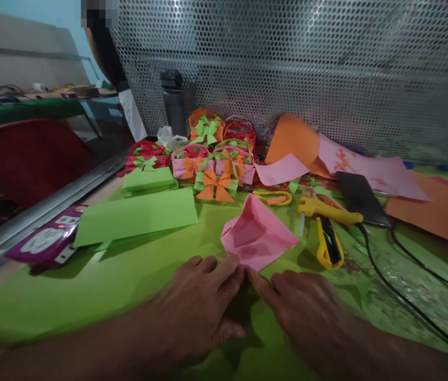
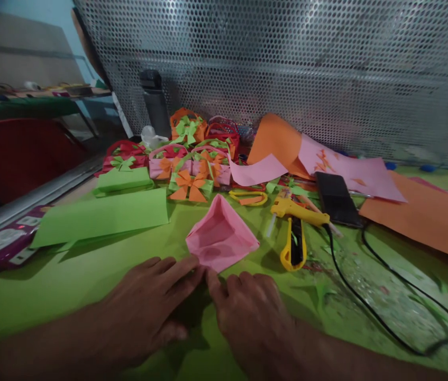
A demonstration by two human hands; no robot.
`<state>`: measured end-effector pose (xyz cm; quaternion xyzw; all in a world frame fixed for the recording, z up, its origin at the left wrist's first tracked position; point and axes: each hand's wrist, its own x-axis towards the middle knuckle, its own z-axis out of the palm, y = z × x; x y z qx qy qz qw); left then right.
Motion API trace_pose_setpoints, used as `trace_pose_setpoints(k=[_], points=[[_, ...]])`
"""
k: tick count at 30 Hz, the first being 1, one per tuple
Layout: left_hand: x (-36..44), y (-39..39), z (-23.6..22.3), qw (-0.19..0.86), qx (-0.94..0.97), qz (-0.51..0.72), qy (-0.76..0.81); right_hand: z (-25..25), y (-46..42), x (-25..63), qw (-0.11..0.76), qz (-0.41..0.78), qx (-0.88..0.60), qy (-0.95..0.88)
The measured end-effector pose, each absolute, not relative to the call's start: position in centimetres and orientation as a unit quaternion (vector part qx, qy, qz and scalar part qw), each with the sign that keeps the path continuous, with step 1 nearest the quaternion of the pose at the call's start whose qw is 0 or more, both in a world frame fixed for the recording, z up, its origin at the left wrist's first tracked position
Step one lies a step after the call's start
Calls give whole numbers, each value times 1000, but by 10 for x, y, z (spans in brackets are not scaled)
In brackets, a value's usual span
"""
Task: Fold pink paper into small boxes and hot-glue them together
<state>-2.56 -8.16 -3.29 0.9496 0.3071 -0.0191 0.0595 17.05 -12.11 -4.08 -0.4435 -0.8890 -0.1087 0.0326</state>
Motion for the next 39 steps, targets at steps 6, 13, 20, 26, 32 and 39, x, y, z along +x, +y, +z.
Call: trace_pose_setpoints(k=[6,13,20,26,32,39], points=[[-27,-82,-31,60,949,-12,309,-40,-115,169,11,-116,-409,-905],[-30,-84,-32,56,952,-10,302,-46,-117,173,29,-123,-394,-910],[-28,-83,-34,52,952,-16,303,-50,-115,170,53,-107,-407,-905],[-30,-83,-32,49,952,-14,301,-49,-120,176,69,-140,-413,-897],[-31,-84,-32,59,948,-11,313,-49,-124,183,67,-114,-410,-903],[-28,-82,-30,75,948,-17,309,-45,-122,184,79,-155,-393,-903]])
